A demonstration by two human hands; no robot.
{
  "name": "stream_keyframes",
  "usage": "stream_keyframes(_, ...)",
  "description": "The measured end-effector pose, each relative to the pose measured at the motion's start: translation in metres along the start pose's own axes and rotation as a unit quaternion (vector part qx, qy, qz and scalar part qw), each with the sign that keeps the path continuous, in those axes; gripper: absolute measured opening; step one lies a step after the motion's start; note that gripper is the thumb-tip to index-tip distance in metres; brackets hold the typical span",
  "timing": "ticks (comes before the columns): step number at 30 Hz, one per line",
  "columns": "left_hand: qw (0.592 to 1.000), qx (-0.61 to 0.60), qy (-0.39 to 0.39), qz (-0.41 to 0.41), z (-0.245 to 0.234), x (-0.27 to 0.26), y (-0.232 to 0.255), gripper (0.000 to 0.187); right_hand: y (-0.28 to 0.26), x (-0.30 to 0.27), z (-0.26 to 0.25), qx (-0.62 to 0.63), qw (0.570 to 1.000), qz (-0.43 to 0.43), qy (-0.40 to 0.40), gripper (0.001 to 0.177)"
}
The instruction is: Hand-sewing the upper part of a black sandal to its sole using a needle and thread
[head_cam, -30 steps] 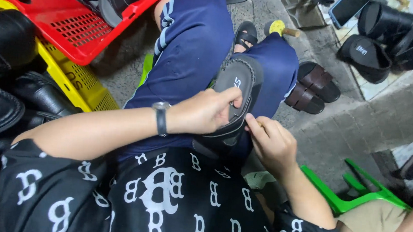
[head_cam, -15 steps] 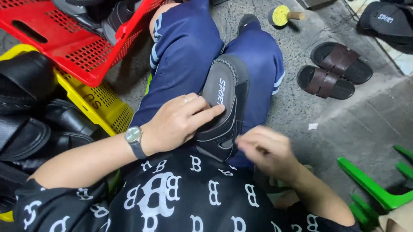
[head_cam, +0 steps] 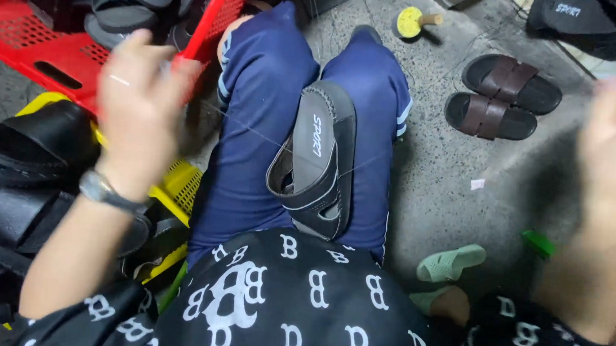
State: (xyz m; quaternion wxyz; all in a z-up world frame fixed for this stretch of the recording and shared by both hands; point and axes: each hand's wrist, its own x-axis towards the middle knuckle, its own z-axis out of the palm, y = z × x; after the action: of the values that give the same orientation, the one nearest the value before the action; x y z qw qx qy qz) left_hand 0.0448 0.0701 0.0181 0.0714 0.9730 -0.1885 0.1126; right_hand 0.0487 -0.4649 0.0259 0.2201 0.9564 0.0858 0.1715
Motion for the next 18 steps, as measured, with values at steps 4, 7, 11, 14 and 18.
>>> stream_keyframes(4, 0.963, -0.248, -0.076, 0.076, 0.005, -0.002, 0.066, 0.019, -0.138, 0.011, -0.102, 0.601, 0.787, -0.076, -0.115, 0.04)
stream_keyframes(7, 0.918, -0.329, -0.107, 0.195, -0.007, 0.008, 0.069, 0.02, -0.176, -0.012, -0.087, 0.609, 0.766, -0.165, -0.12, 0.039)
stream_keyframes(11, 0.565, -0.786, -0.234, 0.09, -0.016, 0.033, 0.076, 0.031, -0.178, 0.001, -0.088, 0.448, 0.849, -0.278, 0.033, 0.034)
stream_keyframes(14, 0.546, -0.787, -0.207, -0.201, 0.036, 0.021, 0.052, 0.036, -0.184, 0.01, -0.086, 0.409, 0.858, -0.307, 0.054, 0.037)
stream_keyframes(18, 0.551, -0.784, -0.187, -0.217, 0.019, 0.027, 0.046, 0.04, -0.176, 0.006, -0.088, 0.455, 0.842, -0.291, 0.0, 0.035)
